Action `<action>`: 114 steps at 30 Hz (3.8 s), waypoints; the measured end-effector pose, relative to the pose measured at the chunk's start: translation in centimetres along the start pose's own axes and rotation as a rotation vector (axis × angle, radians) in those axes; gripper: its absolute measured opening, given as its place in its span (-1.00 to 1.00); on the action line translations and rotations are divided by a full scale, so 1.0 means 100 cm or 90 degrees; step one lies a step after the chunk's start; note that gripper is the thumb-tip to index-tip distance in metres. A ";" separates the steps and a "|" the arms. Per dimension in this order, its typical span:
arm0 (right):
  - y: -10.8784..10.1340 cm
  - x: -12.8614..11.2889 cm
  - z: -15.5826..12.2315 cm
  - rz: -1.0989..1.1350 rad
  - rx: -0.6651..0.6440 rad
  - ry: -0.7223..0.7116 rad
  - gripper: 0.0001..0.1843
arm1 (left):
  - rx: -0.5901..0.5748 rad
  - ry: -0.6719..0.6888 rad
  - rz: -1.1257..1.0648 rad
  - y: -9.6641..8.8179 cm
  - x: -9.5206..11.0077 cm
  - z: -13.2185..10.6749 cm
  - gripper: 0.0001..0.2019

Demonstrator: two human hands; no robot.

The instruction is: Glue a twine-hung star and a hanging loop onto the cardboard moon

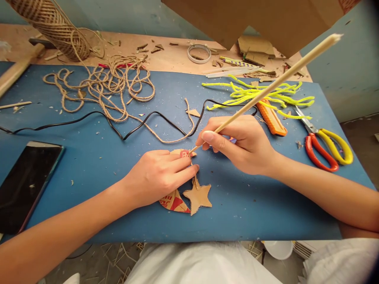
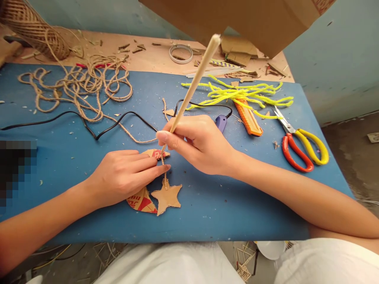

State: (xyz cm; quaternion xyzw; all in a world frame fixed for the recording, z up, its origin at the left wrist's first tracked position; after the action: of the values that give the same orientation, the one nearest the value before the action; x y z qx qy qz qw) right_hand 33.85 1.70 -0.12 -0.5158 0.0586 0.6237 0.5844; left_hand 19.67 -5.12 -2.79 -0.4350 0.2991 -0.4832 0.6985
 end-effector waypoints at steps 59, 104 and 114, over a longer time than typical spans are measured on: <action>0.003 0.011 -0.006 -0.031 -0.030 0.087 -0.55 | -0.153 -0.287 -0.043 0.008 -0.047 -0.020 -0.75; -0.097 0.006 -0.160 -0.447 -0.019 0.311 -0.73 | -0.270 -0.373 -0.091 0.026 -0.066 -0.022 -0.54; -0.162 0.049 -0.142 -0.490 -0.189 0.263 -0.44 | -0.245 -0.363 -0.102 0.024 -0.064 -0.022 -0.55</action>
State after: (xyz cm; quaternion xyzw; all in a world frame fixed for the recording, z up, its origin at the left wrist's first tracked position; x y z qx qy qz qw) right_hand 55.82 0.40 -1.58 -0.6916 -0.1117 0.2474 0.6693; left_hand 16.57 0.59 -5.97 -0.6983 0.1426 -0.3305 0.6187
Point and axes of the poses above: each hand's wrist, its own z-axis towards the middle knuckle, its own y-axis out of the palm, x = y × z, the point moved 9 cm from there along z, towards the middle knuckle, and after that the axes turned 2 degrees about -x, right-handed, at the moved point
